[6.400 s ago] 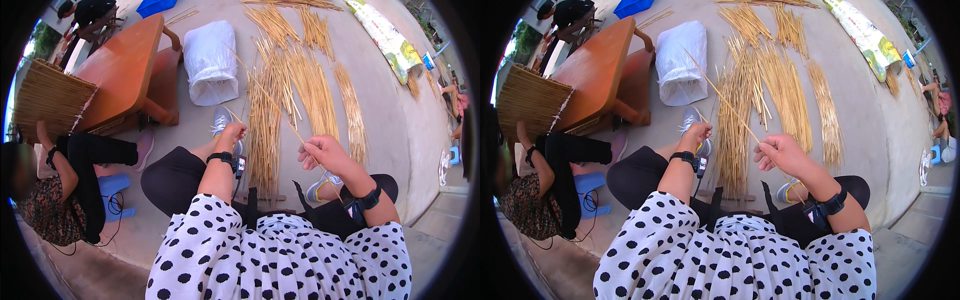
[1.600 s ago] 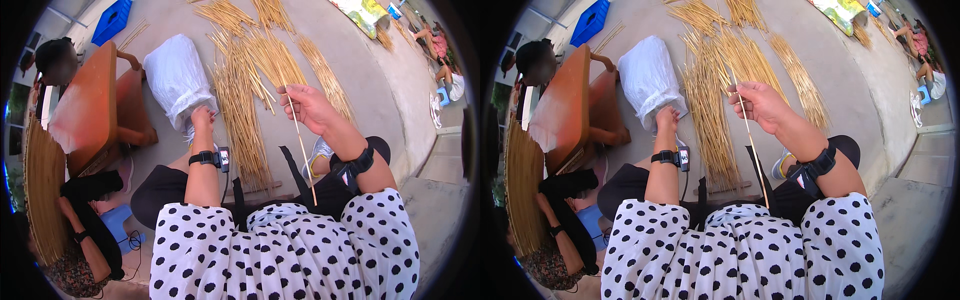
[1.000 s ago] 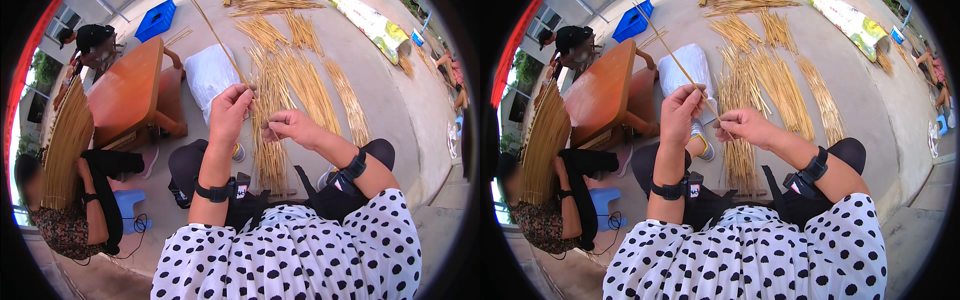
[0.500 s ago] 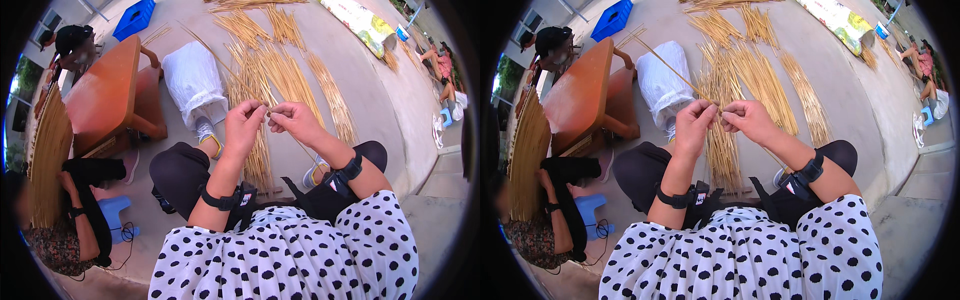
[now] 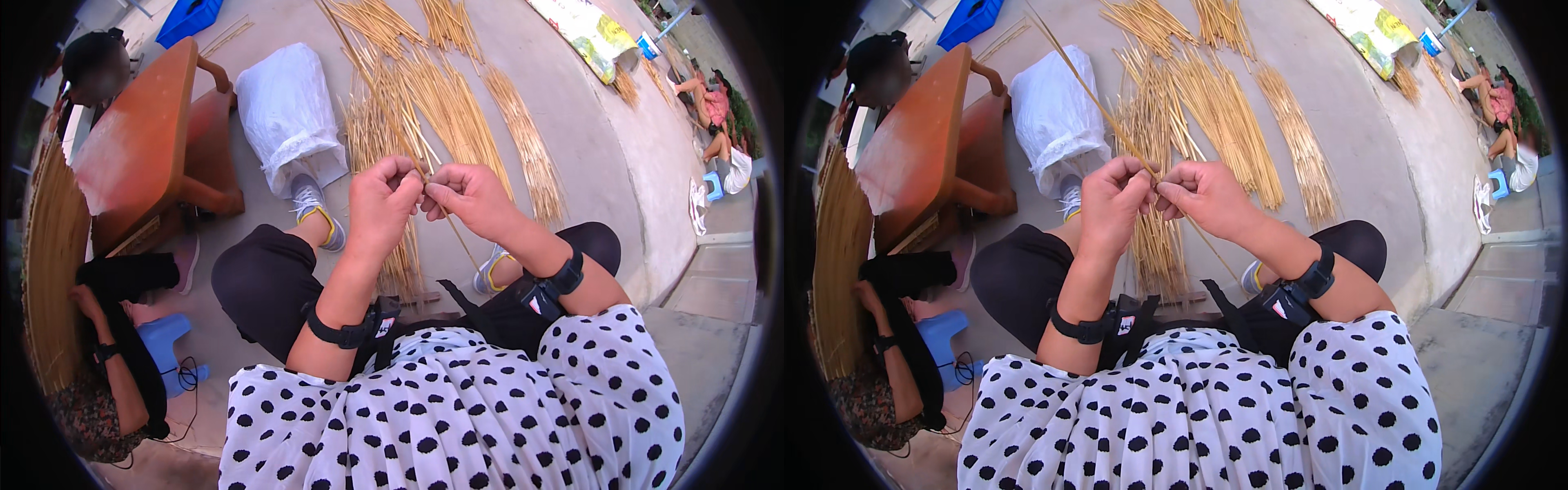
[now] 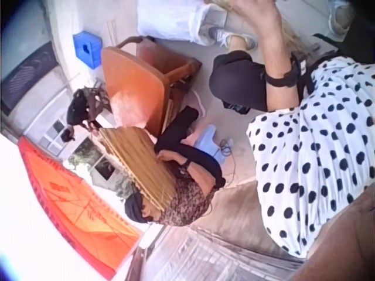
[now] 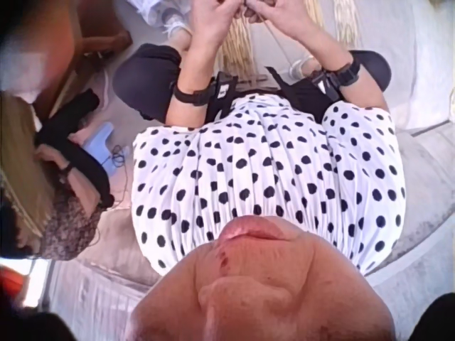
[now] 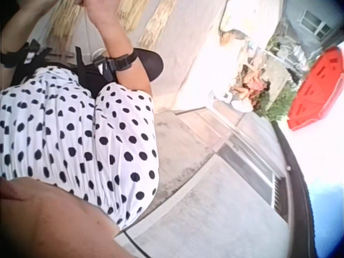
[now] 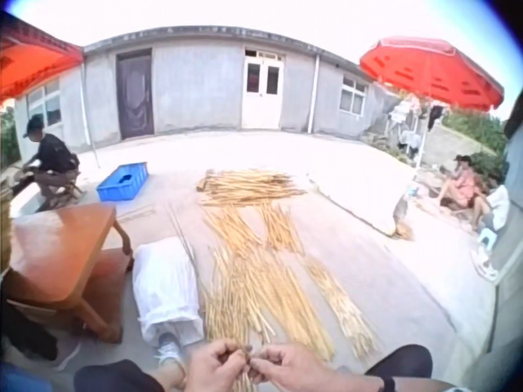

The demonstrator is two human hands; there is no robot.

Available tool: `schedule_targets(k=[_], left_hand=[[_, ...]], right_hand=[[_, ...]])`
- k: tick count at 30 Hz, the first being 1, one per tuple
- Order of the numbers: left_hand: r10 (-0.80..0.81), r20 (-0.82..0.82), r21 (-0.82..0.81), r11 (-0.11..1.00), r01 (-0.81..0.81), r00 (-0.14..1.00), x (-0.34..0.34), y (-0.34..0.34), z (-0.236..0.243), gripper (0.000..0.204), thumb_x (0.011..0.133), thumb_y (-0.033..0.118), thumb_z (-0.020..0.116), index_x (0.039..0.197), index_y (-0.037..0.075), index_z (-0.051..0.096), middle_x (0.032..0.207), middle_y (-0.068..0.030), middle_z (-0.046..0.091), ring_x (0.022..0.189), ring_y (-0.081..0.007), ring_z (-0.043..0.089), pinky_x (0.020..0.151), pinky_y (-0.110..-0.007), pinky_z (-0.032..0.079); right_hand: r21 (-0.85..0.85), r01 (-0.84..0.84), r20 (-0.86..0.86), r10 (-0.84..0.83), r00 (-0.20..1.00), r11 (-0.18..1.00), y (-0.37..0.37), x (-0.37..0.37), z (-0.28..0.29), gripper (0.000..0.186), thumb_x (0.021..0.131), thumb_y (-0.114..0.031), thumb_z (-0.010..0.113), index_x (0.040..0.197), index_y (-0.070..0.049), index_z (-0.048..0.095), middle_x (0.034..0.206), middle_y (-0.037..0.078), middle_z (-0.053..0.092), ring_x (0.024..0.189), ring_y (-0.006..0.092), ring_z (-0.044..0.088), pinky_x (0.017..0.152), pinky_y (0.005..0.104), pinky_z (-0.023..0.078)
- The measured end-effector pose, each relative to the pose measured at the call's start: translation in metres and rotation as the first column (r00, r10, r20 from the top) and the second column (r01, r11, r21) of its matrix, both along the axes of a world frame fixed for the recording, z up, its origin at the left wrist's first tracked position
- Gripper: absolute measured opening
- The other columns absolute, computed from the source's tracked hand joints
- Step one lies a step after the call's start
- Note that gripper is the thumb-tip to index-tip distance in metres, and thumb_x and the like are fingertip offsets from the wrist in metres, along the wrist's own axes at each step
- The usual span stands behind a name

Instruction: The person is manually weaving or assembling long straw-like fibers into a bundle or craft object.

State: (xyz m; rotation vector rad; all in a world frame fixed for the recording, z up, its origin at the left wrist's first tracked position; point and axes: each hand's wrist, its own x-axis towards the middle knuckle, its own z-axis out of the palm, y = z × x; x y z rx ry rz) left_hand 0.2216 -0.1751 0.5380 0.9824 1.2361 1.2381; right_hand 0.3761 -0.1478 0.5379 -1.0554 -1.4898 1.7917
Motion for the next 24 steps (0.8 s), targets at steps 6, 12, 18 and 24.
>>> schedule_targets(k=[6, 12, 18, 24], left_hand=[[0.008, 0.135, 0.004, 1.000, -0.009, 0.991, -0.002, -0.003, -0.003, 0.011, 0.082, 0.003, 0.055, 0.087, -0.005, 0.060, 0.068, -0.0030, 0.057, 0.055, -0.0059, 0.052, 0.048, -0.018, 0.041], [-0.012, 0.054, 0.014, 1.000, 0.012, 0.998, -0.002, -0.004, -0.007, 0.011, 0.081, 0.004, 0.055, 0.085, -0.005, 0.060, 0.063, -0.0037, 0.058, 0.052, -0.0054, 0.052, 0.046, -0.019, 0.041], [-0.016, -0.010, -0.008, 1.000, 0.016, 1.000, 0.001, -0.007, 0.003, 0.010, 0.082, 0.001, 0.053, 0.085, -0.006, 0.059, 0.067, -0.0045, 0.058, 0.055, -0.0066, 0.054, 0.048, -0.018, 0.043], [0.021, 0.094, 0.016, 1.000, -0.022, 0.995, -0.001, -0.002, 0.000, 0.013, 0.082, 0.002, 0.053, 0.089, -0.007, 0.059, 0.068, -0.0051, 0.058, 0.056, -0.0066, 0.054, 0.049, -0.019, 0.044]], right_hand=[[0.000, -0.030, 0.010, 0.030, 1.000, 1.000, 0.000, 0.001, 0.003, 0.014, 0.087, -0.008, 0.052, 0.086, 0.005, 0.058, 0.075, 0.009, 0.062, 0.066, 0.0127, 0.061, 0.060, 0.0249, 0.051], [-0.029, -0.047, 0.019, 0.047, 0.999, 0.998, -0.003, 0.003, -0.001, 0.014, 0.088, -0.008, 0.050, 0.086, 0.005, 0.057, 0.073, 0.009, 0.062, 0.065, 0.0131, 0.061, 0.059, 0.0247, 0.051], [0.023, -0.084, 0.094, 0.082, 0.992, 0.996, -0.005, 0.004, 0.002, 0.014, 0.090, -0.008, 0.047, 0.090, 0.003, 0.056, 0.077, 0.008, 0.062, 0.066, 0.0130, 0.061, 0.061, 0.0247, 0.050], [0.058, -0.054, 0.048, 0.052, 0.998, 0.997, 0.001, 0.001, 0.004, 0.014, 0.089, -0.008, 0.049, 0.086, 0.003, 0.057, 0.073, 0.007, 0.062, 0.064, 0.0123, 0.061, 0.058, 0.0244, 0.051]])
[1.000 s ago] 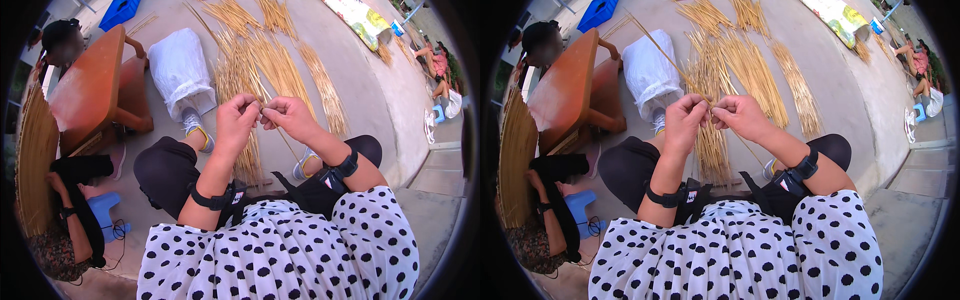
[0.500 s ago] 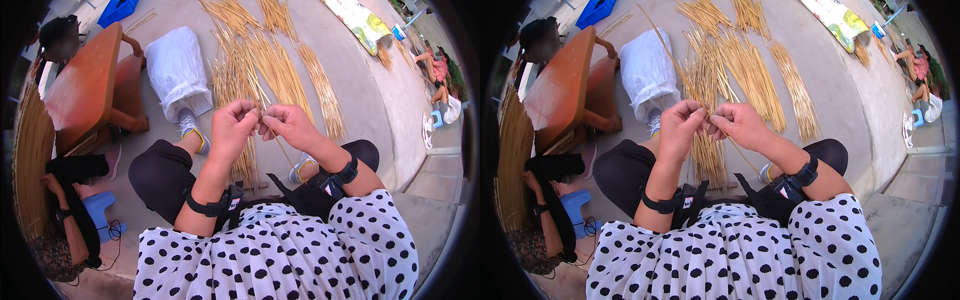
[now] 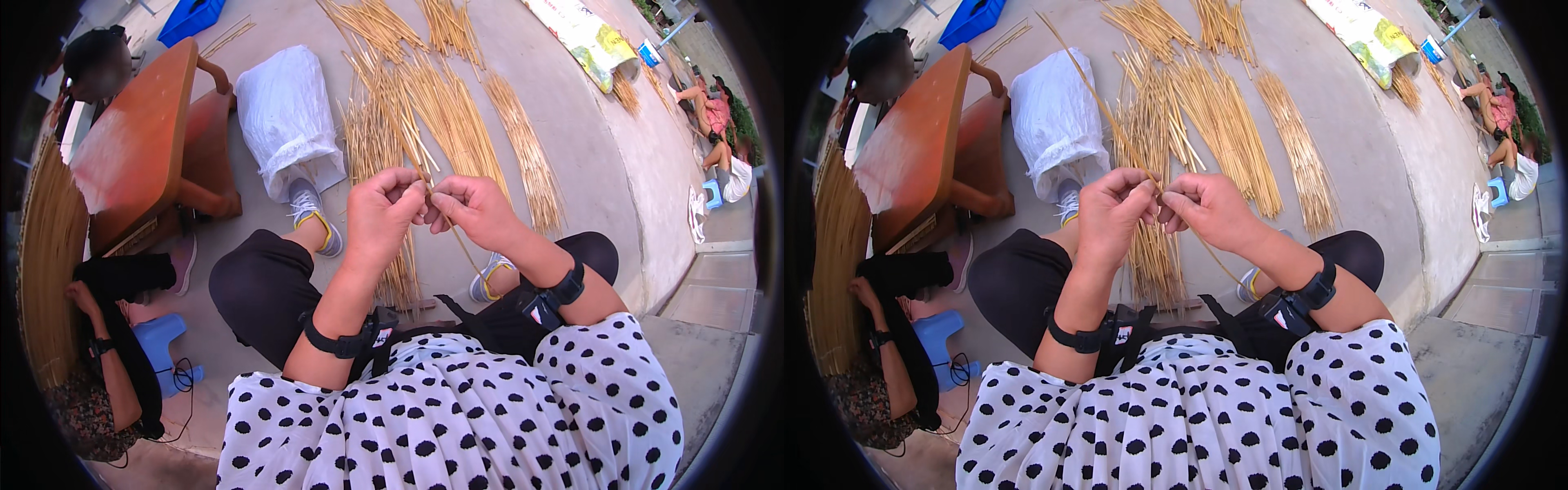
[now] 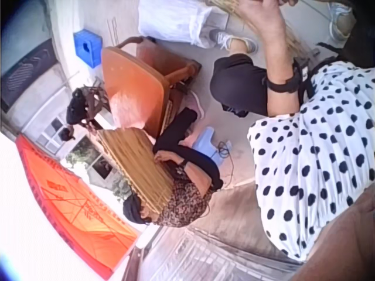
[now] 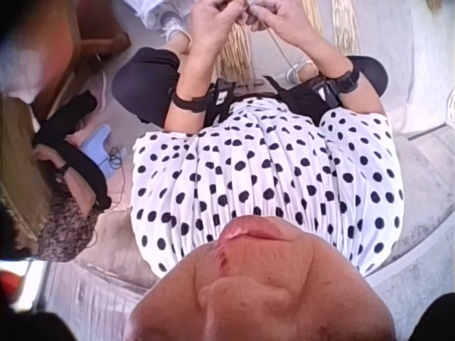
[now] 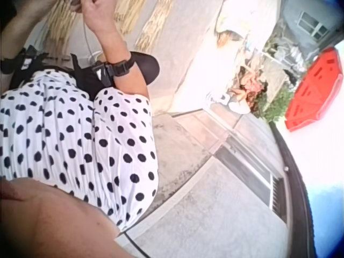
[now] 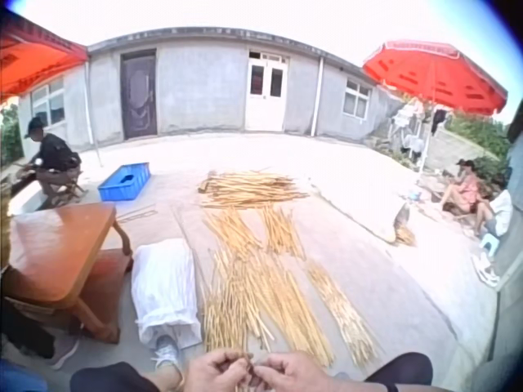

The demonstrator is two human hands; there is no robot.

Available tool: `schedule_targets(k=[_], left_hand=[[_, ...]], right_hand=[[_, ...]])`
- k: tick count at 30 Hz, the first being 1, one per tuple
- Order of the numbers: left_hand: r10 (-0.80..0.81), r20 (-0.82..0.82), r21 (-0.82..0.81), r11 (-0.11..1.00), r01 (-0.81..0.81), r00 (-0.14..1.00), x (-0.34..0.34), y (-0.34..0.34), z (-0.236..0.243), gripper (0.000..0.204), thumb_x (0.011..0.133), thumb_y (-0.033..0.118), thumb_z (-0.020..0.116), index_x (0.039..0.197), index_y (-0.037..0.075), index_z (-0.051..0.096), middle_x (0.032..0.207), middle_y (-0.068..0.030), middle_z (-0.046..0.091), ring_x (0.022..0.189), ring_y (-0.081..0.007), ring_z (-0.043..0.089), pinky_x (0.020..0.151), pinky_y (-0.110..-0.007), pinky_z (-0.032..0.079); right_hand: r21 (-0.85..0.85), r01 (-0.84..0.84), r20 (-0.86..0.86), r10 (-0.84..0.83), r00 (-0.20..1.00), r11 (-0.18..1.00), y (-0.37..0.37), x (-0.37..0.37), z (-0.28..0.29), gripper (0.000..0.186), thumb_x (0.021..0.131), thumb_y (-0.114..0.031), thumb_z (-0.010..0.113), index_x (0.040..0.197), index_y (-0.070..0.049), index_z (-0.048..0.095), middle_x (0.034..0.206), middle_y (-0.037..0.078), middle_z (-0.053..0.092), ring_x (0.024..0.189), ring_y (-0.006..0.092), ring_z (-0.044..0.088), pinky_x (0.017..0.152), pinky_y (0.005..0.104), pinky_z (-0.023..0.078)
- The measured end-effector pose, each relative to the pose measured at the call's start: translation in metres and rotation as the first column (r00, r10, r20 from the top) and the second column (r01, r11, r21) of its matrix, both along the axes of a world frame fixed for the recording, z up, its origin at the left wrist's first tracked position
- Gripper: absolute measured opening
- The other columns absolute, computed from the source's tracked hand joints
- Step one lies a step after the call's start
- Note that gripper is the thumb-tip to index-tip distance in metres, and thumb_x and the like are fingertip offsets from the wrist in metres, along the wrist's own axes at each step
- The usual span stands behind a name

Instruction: The person is manually weaving or assembling long straw-like fibers into a bundle or craft object.

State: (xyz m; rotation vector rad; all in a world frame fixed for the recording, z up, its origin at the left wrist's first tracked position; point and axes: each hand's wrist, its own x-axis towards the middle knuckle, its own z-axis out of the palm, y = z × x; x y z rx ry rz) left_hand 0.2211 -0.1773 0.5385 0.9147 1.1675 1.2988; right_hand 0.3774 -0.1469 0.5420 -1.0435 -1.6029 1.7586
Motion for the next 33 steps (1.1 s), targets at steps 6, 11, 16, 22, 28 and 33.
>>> schedule_targets(k=[6, 11, 16, 22, 28, 33], left_hand=[[-0.012, -0.051, -0.007, 1.000, 0.012, 0.999, 0.003, -0.006, 0.001, 0.010, 0.083, 0.003, 0.053, 0.083, -0.005, 0.059, 0.064, -0.0045, 0.058, 0.053, -0.0068, 0.054, 0.047, -0.019, 0.044], [-0.015, -0.090, 0.004, 1.000, 0.015, 0.996, 0.005, -0.010, -0.002, 0.010, 0.083, 0.003, 0.052, 0.083, -0.004, 0.058, 0.064, -0.0043, 0.058, 0.053, -0.0068, 0.054, 0.048, -0.019, 0.045], [0.008, -0.003, -0.001, 1.000, -0.008, 1.000, 0.008, -0.010, -0.008, 0.010, 0.083, 0.003, 0.052, 0.084, -0.005, 0.058, 0.065, -0.0041, 0.058, 0.054, -0.0065, 0.054, 0.049, -0.019, 0.044], [-0.043, -0.065, -0.006, 0.999, 0.043, 0.997, 0.007, -0.013, -0.012, 0.010, 0.083, 0.004, 0.052, 0.085, -0.005, 0.058, 0.064, -0.0036, 0.057, 0.055, -0.0064, 0.053, 0.048, -0.021, 0.044], [-0.007, -0.028, 0.015, 1.000, 0.007, 1.000, 0.003, -0.006, -0.011, 0.015, 0.084, 0.007, 0.053, 0.092, -0.005, 0.057, 0.070, -0.0040, 0.058, 0.057, -0.0065, 0.054, 0.048, -0.020, 0.044], [0.147, 0.050, 0.127, 0.980, -0.153, 0.988, -0.011, 0.002, -0.001, 0.026, 0.090, 0.015, 0.050, 0.108, -0.004, 0.053, 0.087, -0.0059, 0.059, 0.063, -0.0063, 0.053, 0.050, -0.018, 0.040]], right_hand=[[0.019, -0.013, 0.041, 0.012, 0.999, 1.000, -0.005, 0.003, -0.002, 0.016, 0.089, -0.008, 0.049, 0.086, 0.004, 0.057, 0.073, 0.007, 0.062, 0.065, 0.0124, 0.061, 0.059, 0.0250, 0.051], [0.027, -0.020, 0.064, 0.019, 0.998, 0.999, -0.011, 0.004, 0.000, 0.014, 0.090, -0.007, 0.047, 0.088, 0.004, 0.056, 0.076, 0.008, 0.062, 0.065, 0.0132, 0.062, 0.060, 0.0247, 0.051], [0.006, 0.003, 0.050, -0.003, 0.999, 1.000, -0.011, 0.005, -0.004, 0.014, 0.089, -0.007, 0.048, 0.089, 0.004, 0.057, 0.076, 0.007, 0.062, 0.065, 0.0133, 0.062, 0.059, 0.0249, 0.050], [-0.013, 0.015, 0.052, -0.014, 0.999, 1.000, -0.014, 0.010, -0.012, 0.014, 0.088, -0.007, 0.050, 0.086, 0.004, 0.058, 0.075, 0.008, 0.062, 0.065, 0.0132, 0.062, 0.061, 0.0256, 0.052], [0.003, -0.019, 0.051, 0.019, 0.998, 1.000, -0.005, 0.011, -0.016, 0.013, 0.088, -0.006, 0.050, 0.086, 0.004, 0.058, 0.073, 0.008, 0.063, 0.065, 0.0132, 0.062, 0.060, 0.0252, 0.051], [-0.001, -0.118, 0.127, 0.117, 0.985, 0.993, 0.001, 0.012, -0.018, 0.015, 0.088, -0.006, 0.048, 0.088, 0.005, 0.058, 0.075, 0.010, 0.063, 0.065, 0.0141, 0.062, 0.061, 0.0245, 0.050]])
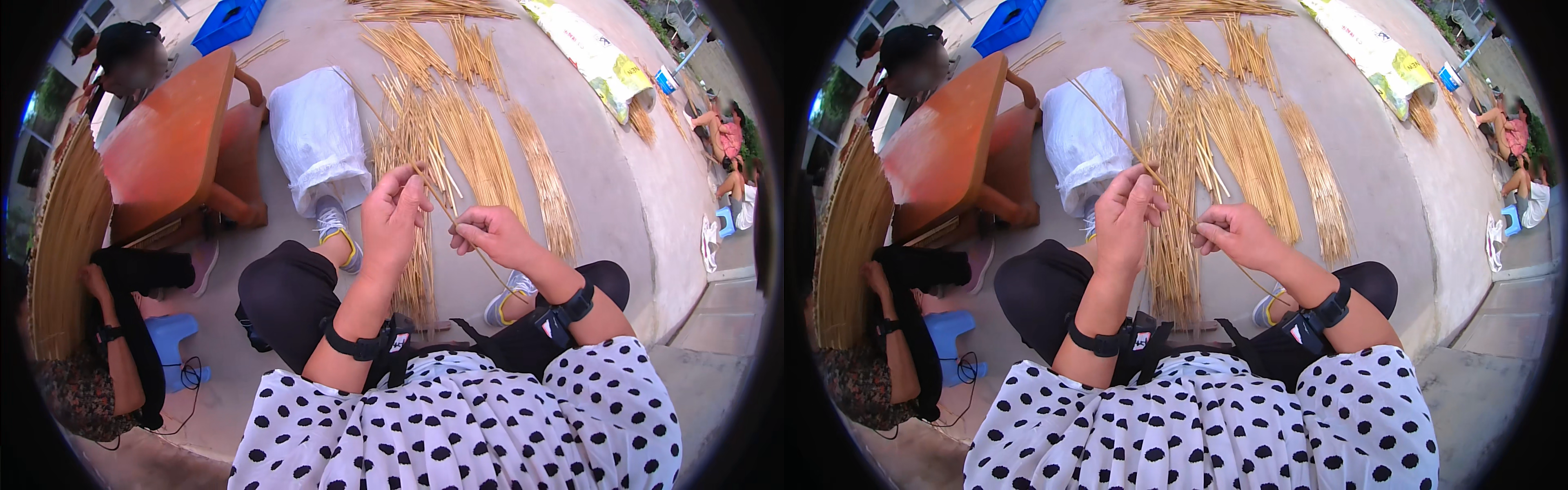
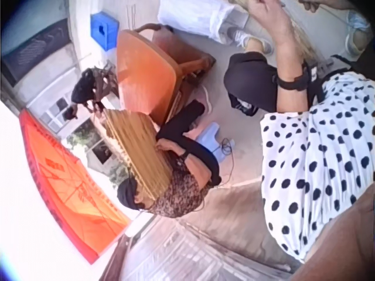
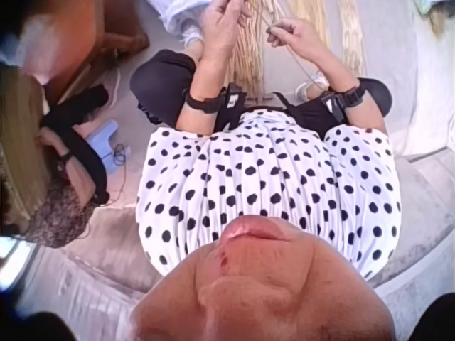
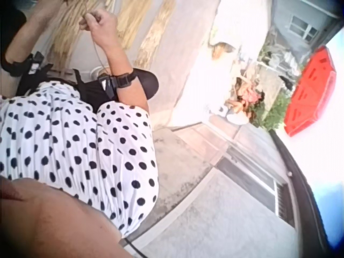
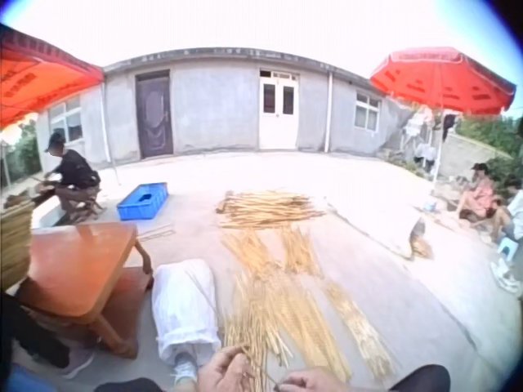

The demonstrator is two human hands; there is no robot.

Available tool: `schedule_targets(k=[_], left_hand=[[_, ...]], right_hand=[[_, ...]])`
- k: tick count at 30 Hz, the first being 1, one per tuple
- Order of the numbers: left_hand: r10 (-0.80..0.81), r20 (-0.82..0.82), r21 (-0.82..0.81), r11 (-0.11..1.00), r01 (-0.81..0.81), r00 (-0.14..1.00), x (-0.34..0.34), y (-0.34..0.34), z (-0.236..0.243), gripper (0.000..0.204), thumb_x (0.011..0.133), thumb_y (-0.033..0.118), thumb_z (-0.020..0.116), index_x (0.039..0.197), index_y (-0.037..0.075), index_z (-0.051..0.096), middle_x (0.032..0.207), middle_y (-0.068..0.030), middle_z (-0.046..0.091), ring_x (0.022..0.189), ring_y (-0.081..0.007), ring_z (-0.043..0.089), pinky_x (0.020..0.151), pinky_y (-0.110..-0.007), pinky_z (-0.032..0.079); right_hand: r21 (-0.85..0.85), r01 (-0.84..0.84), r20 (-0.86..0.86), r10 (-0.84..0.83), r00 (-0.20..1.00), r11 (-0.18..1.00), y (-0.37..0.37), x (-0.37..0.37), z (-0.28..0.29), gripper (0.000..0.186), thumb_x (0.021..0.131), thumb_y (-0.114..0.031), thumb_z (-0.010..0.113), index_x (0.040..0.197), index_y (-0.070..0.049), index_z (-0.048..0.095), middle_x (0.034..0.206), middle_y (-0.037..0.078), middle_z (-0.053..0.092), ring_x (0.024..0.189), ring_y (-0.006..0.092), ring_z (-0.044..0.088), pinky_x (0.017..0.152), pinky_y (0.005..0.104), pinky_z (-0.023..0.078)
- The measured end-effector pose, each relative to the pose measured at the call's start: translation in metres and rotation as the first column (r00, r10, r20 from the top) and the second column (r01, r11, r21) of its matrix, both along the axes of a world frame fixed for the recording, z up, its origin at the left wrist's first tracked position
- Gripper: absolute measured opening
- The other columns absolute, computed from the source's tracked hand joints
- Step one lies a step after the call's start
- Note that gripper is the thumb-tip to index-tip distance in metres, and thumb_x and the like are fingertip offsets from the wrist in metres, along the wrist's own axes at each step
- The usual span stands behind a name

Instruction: The person is manually weaving or assembling long straw-like fibers into a bundle or craft object.

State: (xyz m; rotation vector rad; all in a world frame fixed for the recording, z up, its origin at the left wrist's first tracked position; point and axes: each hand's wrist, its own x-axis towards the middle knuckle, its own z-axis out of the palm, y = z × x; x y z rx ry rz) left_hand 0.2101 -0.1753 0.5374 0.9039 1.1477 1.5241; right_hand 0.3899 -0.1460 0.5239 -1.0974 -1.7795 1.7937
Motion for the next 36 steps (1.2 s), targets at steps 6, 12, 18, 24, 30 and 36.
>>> schedule_targets(k=[6, 12, 18, 24, 30, 36], left_hand=[[0.081, 0.269, 0.118, 0.986, -0.116, 0.960, -0.022, 0.005, 0.013, 0.028, 0.091, 0.014, 0.048, 0.114, -0.003, 0.048, 0.087, -0.0093, 0.061, 0.062, -0.0075, 0.053, 0.047, -0.017, 0.038], [0.057, 0.325, 0.218, 0.967, -0.133, 0.944, -0.032, 0.004, 0.011, 0.014, 0.090, 0.014, 0.051, 0.094, 0.000, 0.053, 0.085, -0.0101, 0.061, 0.060, -0.0075, 0.056, 0.047, -0.016, 0.042], [0.107, 0.342, 0.195, 0.964, -0.182, 0.934, -0.028, 0.007, 0.013, 0.014, 0.091, 0.012, 0.049, 0.084, 0.001, 0.052, 0.084, -0.0128, 0.061, 0.061, -0.0103, 0.057, 0.052, -0.019, 0.046], [0.146, 0.342, 0.191, 0.956, -0.221, 0.928, -0.028, 0.008, 0.008, 0.014, 0.093, 0.013, 0.045, 0.089, 0.001, 0.051, 0.085, -0.0130, 0.061, 0.066, -0.0111, 0.060, 0.056, -0.019, 0.048], [0.074, 0.497, 0.198, 0.960, -0.196, 0.865, -0.031, 0.010, 0.011, 0.014, 0.093, 0.013, 0.044, 0.091, 0.000, 0.049, 0.088, -0.0104, 0.059, 0.072, -0.0133, 0.062, 0.059, -0.019, 0.052], [0.057, 0.420, 0.136, 0.983, -0.125, 0.906, -0.030, 0.008, 0.017, 0.020, 0.089, 0.012, 0.053, 0.102, -0.003, 0.050, 0.088, -0.0097, 0.059, 0.072, -0.0129, 0.060, 0.057, -0.020, 0.050]], right_hand=[[-0.106, -0.178, -0.045, 0.174, 0.984, 0.978, 0.001, 0.005, 0.002, 0.016, 0.089, -0.008, 0.049, 0.090, 0.005, 0.058, 0.078, 0.010, 0.063, 0.068, 0.0126, 0.061, 0.064, 0.0238, 0.050], [-0.162, -0.212, -0.095, 0.199, 0.975, 0.964, -0.001, 0.005, 0.002, 0.016, 0.089, -0.008, 0.048, 0.092, 0.005, 0.057, 0.080, 0.011, 0.062, 0.069, 0.0155, 0.062, 0.065, 0.0262, 0.051], [-0.175, -0.127, -0.142, 0.103, 0.985, 0.976, 0.003, 0.005, 0.002, 0.015, 0.089, -0.009, 0.050, 0.092, 0.003, 0.058, 0.080, 0.009, 0.063, 0.067, 0.0118, 0.061, 0.060, 0.0232, 0.050], [-0.225, -0.102, -0.169, 0.065, 0.983, 0.969, 0.003, 0.003, 0.006, 0.016, 0.089, -0.011, 0.050, 0.091, 0.003, 0.058, 0.078, 0.010, 0.062, 0.064, 0.0138, 0.061, 0.061, 0.0250, 0.051], [-0.198, -0.062, -0.182, 0.025, 0.983, 0.978, 0.005, -0.001, 0.016, 0.015, 0.089, -0.010, 0.050, 0.091, 0.003, 0.058, 0.077, 0.009, 0.062, 0.063, 0.0128, 0.061, 0.061, 0.0237, 0.050], [-0.117, 0.024, -0.124, -0.038, 0.992, 0.993, 0.007, -0.005, 0.011, 0.014, 0.088, -0.009, 0.051, 0.089, 0.003, 0.059, 0.076, 0.008, 0.062, 0.064, 0.0113, 0.060, 0.060, 0.0227, 0.050]])
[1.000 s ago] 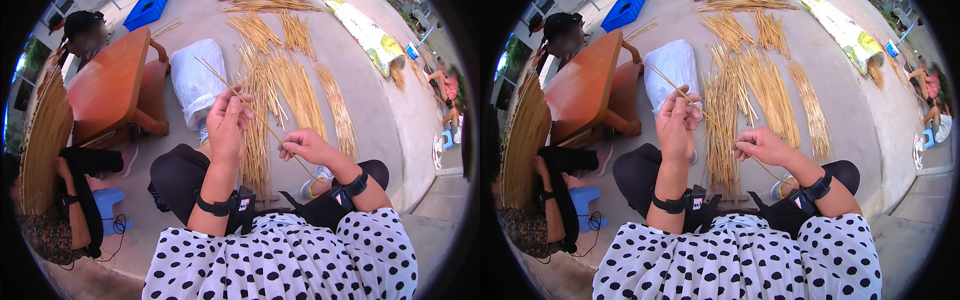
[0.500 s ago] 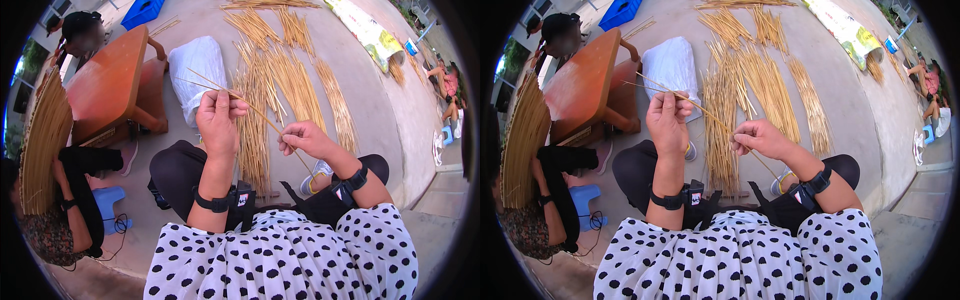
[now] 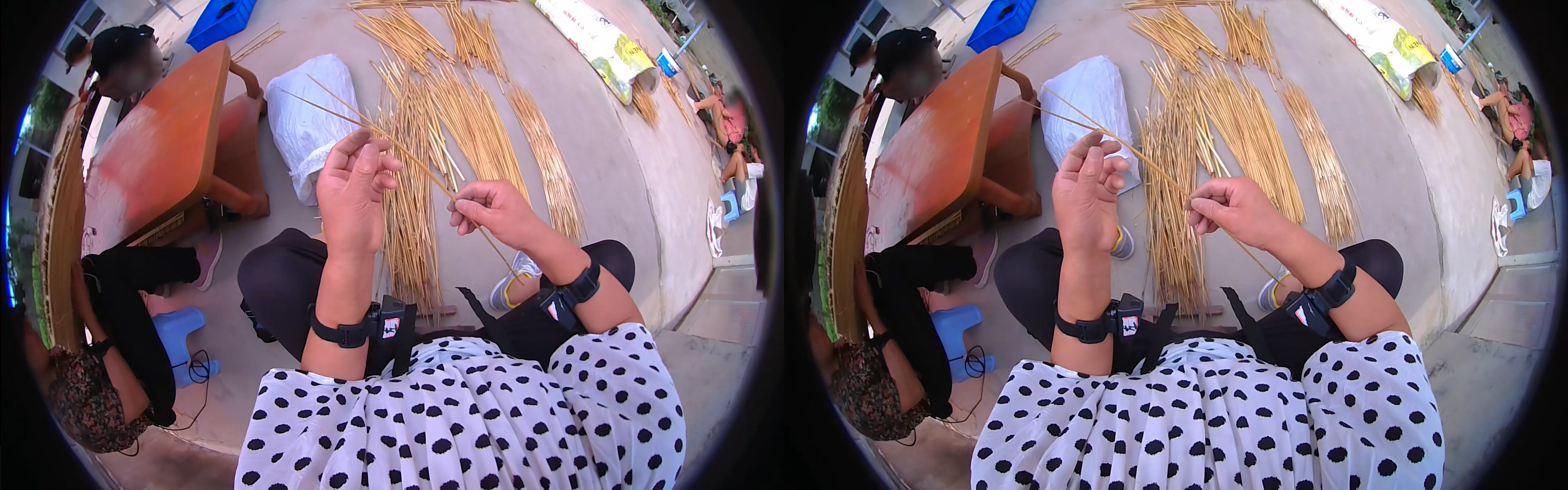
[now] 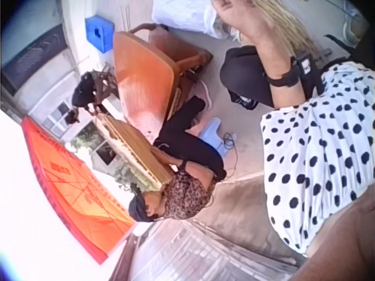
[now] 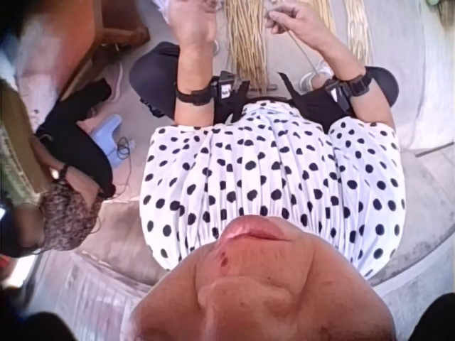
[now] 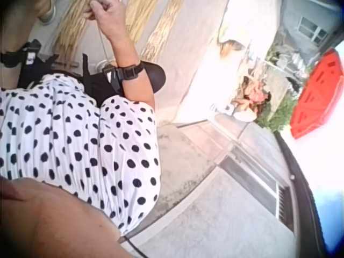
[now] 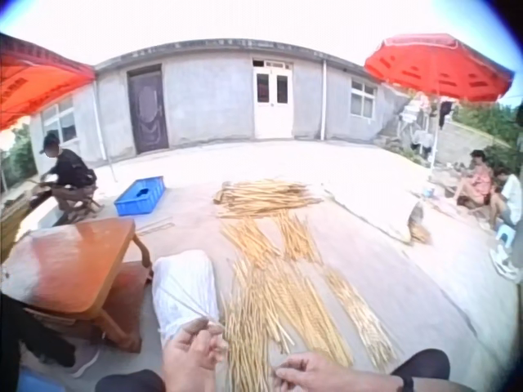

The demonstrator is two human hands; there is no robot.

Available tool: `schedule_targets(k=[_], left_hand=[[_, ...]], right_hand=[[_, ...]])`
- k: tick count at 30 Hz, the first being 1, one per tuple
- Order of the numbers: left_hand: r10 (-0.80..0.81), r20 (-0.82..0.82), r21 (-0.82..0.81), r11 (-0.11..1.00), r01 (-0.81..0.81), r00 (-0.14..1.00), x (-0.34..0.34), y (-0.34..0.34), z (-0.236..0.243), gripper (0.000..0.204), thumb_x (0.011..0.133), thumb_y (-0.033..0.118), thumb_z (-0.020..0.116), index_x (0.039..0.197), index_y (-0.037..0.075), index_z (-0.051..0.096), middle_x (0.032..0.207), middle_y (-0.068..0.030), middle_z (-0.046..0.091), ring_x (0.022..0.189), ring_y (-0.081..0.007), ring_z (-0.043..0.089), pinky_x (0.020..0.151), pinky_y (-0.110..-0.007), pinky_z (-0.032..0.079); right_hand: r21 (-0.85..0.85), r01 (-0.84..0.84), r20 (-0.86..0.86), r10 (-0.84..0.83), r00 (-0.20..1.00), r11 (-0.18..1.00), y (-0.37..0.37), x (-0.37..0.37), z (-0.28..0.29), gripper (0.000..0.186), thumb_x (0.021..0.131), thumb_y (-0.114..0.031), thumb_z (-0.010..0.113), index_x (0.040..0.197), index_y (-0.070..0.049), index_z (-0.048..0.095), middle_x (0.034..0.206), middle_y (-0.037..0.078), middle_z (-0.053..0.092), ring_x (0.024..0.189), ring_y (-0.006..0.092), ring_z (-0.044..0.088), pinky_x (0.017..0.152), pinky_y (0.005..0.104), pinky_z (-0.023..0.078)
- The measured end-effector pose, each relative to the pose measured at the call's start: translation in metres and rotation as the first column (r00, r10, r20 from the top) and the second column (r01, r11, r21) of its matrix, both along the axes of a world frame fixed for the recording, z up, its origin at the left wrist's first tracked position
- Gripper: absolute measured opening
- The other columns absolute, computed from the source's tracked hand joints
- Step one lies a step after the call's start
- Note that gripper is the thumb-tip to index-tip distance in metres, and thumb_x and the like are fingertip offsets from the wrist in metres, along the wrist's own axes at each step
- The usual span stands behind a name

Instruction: The person is manually weaving or assembling long straw-like fibers into a bundle or craft object.

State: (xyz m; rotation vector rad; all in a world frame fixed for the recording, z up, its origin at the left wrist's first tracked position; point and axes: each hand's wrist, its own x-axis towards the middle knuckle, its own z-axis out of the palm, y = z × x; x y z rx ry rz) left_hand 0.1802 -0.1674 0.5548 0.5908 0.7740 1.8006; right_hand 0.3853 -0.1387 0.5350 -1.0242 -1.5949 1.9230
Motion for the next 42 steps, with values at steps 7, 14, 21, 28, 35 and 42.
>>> schedule_targets(k=[7, 14, 21, 28, 35, 42], left_hand=[[-0.034, -0.153, -0.131, 0.991, 0.013, 0.988, 0.0033, 0.0009, -0.0046, 0.015, 0.085, 0.006, 0.056, 0.095, -0.005, 0.056, 0.084, -0.0092, 0.060, 0.067, -0.0116, 0.059, 0.051, -0.019, 0.045], [-0.027, -0.180, -0.161, 0.987, -0.002, 0.983, 0.0009, 0.0015, -0.0071, 0.011, 0.084, 0.005, 0.055, 0.090, -0.004, 0.056, 0.069, -0.0077, 0.060, 0.058, -0.0103, 0.057, 0.048, -0.018, 0.044], [-0.030, -0.206, -0.166, 0.986, -0.005, 0.978, 0.0006, -0.0003, -0.0074, 0.008, 0.084, 0.003, 0.054, 0.086, -0.003, 0.056, 0.068, -0.0079, 0.059, 0.057, -0.0100, 0.056, 0.048, -0.019, 0.044], [-0.166, 0.040, -0.102, 0.980, 0.169, 0.985, -0.0023, -0.0019, -0.0037, 0.009, 0.086, 0.006, 0.048, 0.084, -0.002, 0.053, 0.071, -0.0067, 0.056, 0.055, -0.0106, 0.053, 0.047, -0.020, 0.041], [-0.128, 0.003, -0.126, 0.984, 0.127, 0.992, 0.0025, -0.0001, -0.0024, 0.008, 0.085, 0.005, 0.052, 0.087, -0.002, 0.055, 0.074, -0.0068, 0.057, 0.059, -0.0103, 0.055, 0.048, -0.019, 0.042], [-0.085, -0.144, -0.165, 0.984, 0.060, 0.986, 0.0034, -0.0006, -0.0103, 0.009, 0.084, 0.005, 0.056, 0.087, -0.003, 0.056, 0.068, -0.0069, 0.059, 0.055, -0.0096, 0.055, 0.048, -0.018, 0.043]], right_hand=[[0.023, 0.005, 0.030, -0.006, 1.000, 1.000, 0.0000, 0.0006, -0.0044, 0.011, 0.087, -0.005, 0.052, 0.088, 0.004, 0.059, 0.075, 0.008, 0.062, 0.063, 0.0113, 0.060, 0.059, 0.0225, 0.050], [0.135, 0.008, 0.099, -0.022, 0.995, 0.991, -0.0019, 0.0001, -0.0049, 0.009, 0.085, -0.003, 0.054, 0.085, 0.003, 0.060, 0.072, 0.007, 0.062, 0.062, 0.0106, 0.059, 0.059, 0.0222, 0.049], [0.175, 0.016, 0.127, -0.038, 0.991, 0.984, -0.0035, -0.0008, -0.0037, 0.008, 0.084, -0.002, 0.055, 0.083, 0.003, 0.061, 0.071, 0.006, 0.062, 0.062, 0.0095, 0.059, 0.059, 0.0220, 0.049], [-0.001, -0.052, -0.036, 0.052, 0.998, 0.999, -0.0005, 0.0028, -0.0070, 0.011, 0.086, -0.004, 0.054, 0.089, 0.005, 0.059, 0.073, 0.008, 0.062, 0.063, 0.0117, 0.060, 0.061, 0.0229, 0.050], [0.021, -0.075, -0.023, 0.076, 0.997, 0.997, 0.0009, 0.0025, -0.0061, 0.012, 0.087, -0.006, 0.053, 0.090, 0.005, 0.059, 0.075, 0.009, 0.062, 0.064, 0.0121, 0.060, 0.060, 0.0229, 0.050], [0.135, -0.024, 0.062, 0.016, 0.998, 0.991, 0.0001, 0.0005, -0.0057, 0.011, 0.085, -0.006, 0.054, 0.087, 0.003, 0.060, 0.074, 0.008, 0.063, 0.065, 0.0111, 0.061, 0.060, 0.0216, 0.049]])
